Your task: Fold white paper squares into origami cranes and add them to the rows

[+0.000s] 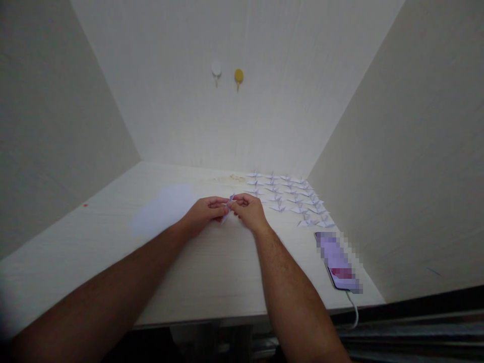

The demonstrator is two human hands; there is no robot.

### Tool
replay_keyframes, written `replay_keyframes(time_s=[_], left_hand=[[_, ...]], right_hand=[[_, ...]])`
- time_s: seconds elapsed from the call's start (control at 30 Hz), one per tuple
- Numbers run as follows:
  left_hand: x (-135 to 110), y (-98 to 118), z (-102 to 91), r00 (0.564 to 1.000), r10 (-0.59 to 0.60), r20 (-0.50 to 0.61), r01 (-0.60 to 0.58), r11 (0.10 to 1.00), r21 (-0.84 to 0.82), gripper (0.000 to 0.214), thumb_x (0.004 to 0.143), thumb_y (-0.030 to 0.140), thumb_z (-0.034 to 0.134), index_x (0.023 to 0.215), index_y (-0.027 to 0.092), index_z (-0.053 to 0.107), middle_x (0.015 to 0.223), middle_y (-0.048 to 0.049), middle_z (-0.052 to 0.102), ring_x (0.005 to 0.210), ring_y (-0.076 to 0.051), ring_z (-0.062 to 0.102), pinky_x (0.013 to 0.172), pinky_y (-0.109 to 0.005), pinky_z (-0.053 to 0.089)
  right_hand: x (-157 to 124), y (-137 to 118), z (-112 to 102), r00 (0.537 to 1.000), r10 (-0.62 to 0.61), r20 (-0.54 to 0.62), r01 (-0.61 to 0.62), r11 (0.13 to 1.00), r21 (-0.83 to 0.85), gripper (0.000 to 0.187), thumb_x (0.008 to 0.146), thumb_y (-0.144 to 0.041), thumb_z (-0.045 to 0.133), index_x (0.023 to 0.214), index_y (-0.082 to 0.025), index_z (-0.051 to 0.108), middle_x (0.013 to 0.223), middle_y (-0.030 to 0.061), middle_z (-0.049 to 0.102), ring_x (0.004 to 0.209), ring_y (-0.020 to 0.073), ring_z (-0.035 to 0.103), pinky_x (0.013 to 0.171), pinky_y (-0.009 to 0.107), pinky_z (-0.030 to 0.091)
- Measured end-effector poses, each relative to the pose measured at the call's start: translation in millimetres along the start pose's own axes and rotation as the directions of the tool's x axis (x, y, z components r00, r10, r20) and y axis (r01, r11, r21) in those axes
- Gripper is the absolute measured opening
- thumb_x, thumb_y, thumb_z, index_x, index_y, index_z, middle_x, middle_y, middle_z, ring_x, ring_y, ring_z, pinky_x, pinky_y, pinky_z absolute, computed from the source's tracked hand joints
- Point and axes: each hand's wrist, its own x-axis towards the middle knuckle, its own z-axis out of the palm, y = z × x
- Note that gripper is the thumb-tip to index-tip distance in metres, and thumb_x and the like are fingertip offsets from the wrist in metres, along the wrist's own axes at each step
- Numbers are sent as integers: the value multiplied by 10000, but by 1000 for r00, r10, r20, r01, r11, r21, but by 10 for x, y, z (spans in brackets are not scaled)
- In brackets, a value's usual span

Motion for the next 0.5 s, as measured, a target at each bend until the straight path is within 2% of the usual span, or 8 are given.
replay_keyframes(time_s=[0.5], left_hand=[[1, -18, -5, 1000, -13, -17, 13, 1000, -19, 488, 669, 369, 833, 1070, 119, 709, 717, -32, 696, 581, -111, 563, 594, -260, 435]], right_hand=[[-25, -17, 10, 999, -8, 41, 7, 1000, 14, 390, 611, -412, 789, 895, -165, 687, 640, -6, 657, 489, 88, 516, 473, 227, 395]])
